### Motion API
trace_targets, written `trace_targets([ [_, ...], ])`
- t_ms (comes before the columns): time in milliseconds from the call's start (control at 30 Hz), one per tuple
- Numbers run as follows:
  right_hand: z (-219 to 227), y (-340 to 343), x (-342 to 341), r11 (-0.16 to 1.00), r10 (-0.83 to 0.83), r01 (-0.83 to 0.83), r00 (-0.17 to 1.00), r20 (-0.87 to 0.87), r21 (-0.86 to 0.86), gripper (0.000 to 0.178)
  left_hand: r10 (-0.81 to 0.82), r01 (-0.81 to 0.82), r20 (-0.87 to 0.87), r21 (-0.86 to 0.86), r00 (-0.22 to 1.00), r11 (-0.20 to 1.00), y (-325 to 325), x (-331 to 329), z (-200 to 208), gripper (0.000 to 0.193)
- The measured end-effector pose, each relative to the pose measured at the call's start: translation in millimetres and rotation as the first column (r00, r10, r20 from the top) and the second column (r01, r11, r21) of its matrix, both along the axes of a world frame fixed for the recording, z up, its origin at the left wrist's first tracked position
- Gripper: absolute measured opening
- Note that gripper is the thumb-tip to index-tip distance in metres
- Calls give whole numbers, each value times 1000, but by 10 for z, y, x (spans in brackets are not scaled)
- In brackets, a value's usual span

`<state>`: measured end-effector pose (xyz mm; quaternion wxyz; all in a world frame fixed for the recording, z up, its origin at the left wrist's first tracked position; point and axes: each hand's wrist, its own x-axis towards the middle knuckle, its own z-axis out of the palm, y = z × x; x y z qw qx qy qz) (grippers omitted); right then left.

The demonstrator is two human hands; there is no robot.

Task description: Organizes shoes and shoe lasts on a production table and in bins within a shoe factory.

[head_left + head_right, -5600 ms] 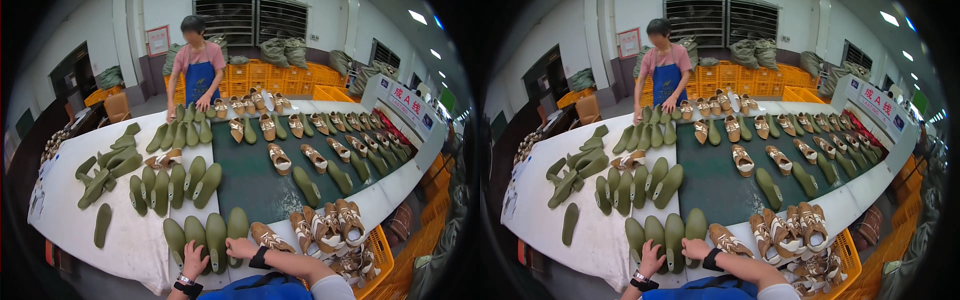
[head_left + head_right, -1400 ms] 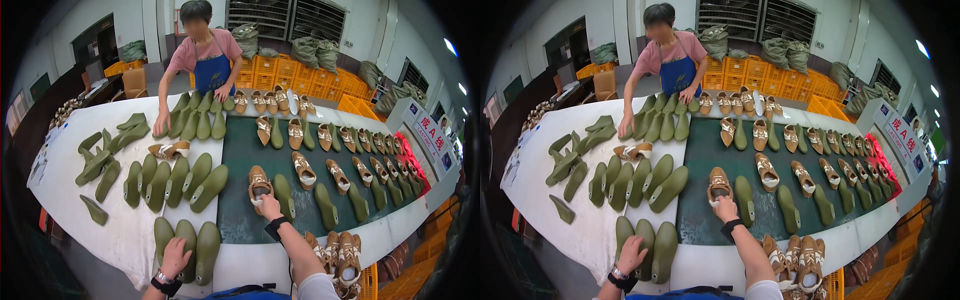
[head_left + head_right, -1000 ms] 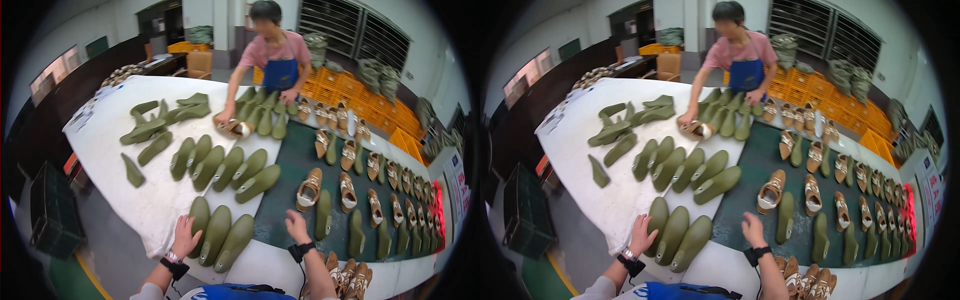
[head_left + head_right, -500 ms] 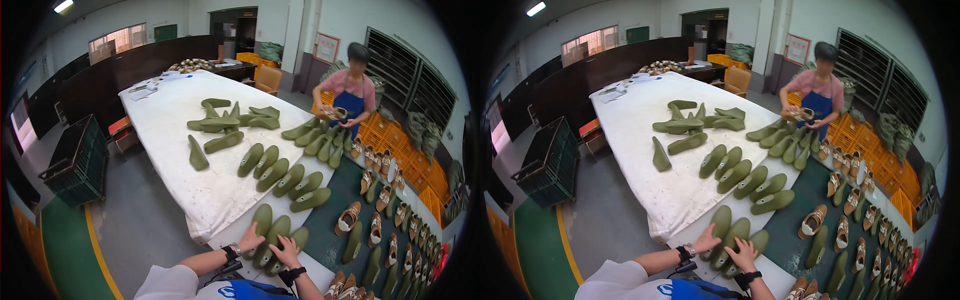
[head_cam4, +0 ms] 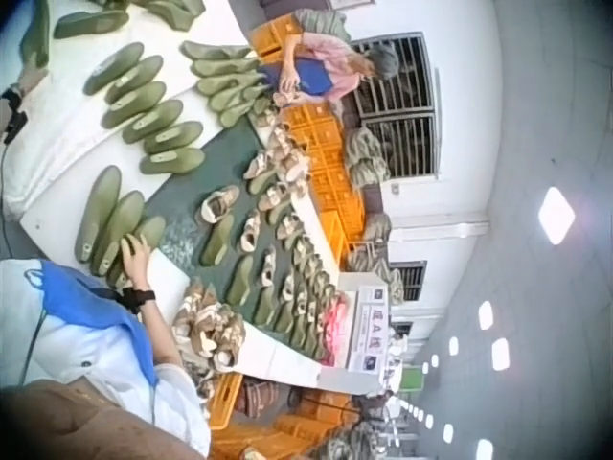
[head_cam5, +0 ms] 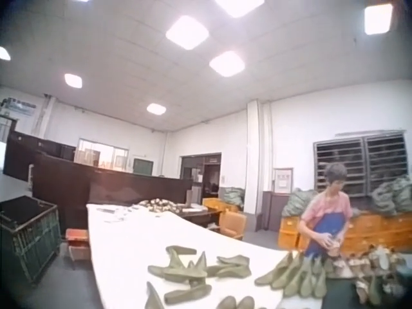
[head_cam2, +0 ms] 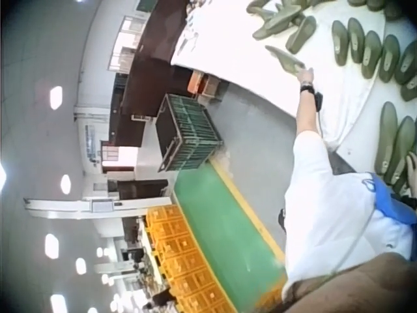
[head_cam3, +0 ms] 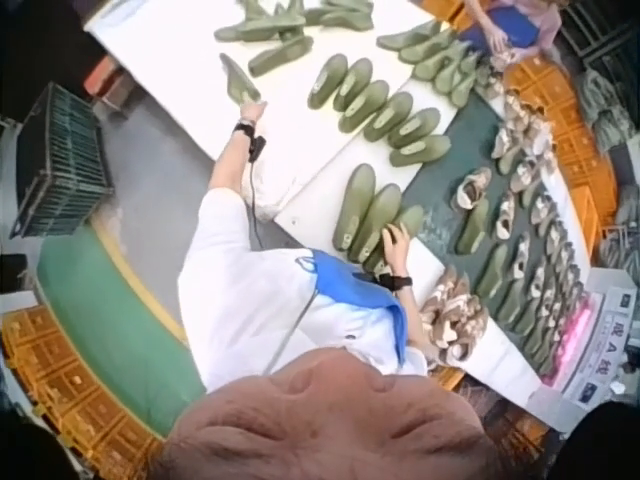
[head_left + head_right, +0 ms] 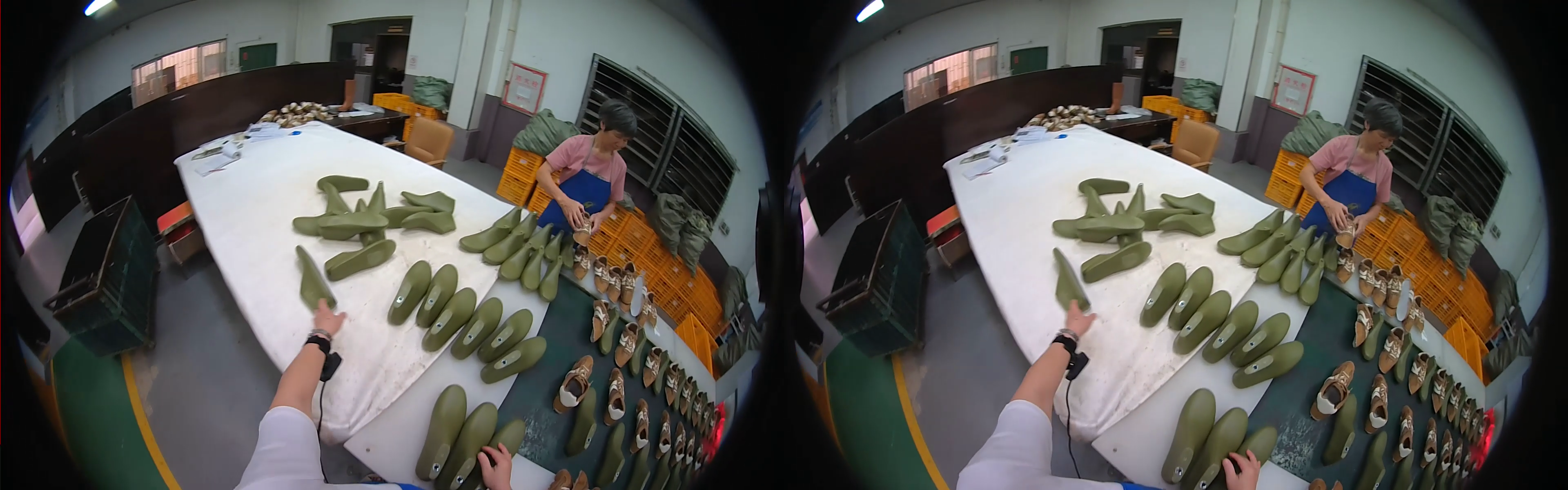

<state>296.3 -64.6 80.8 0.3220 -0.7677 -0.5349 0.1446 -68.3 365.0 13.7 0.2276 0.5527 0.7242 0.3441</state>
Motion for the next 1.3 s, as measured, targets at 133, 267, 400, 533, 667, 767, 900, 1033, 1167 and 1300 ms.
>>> trace_targets([
  [133,38,-10,-3,997,-79,79,997,2,1,20,203,-198,-7,-272,979,942,536,109,234,100],
  [267,143,60,-90,998,-58,58,998,7,10,16,271,-287,-97,-370,958,884,782,-105,-44,107],
  [400,89,64,-127,997,-76,76,997,0,24,15,375,-403,-154,-439,914,803,780,-78,165,92],
  [533,48,48,-143,989,-147,148,989,-30,3,14,176,-263,-251,-379,952,887,520,-120,160,89],
  [667,-317,6,29,990,-136,137,989,-61,15,21,11,-117,-328,-306,945,945,-179,-383,43,96],
  [767,-224,58,1,981,-173,178,983,-61,81,12,-143,56,-432,-207,891,977,-1013,-396,160,93],
  [900,-212,125,42,986,-158,159,987,-23,49,13,-413,461,-586,-76,697,884,-2034,-43,561,82],
  [1033,-264,105,40,986,-160,160,987,-7,49,14,-596,704,-570,-45,565,709,-2712,544,745,86],
  [1167,-383,33,46,977,-174,183,981,-89,110,17,-721,753,-288,1,630,658,-2868,852,329,82],
  [1300,-479,-111,-43,940,-187,196,981,-59,281,30,-755,756,57,11,653,654,-2988,1199,264,76],
])
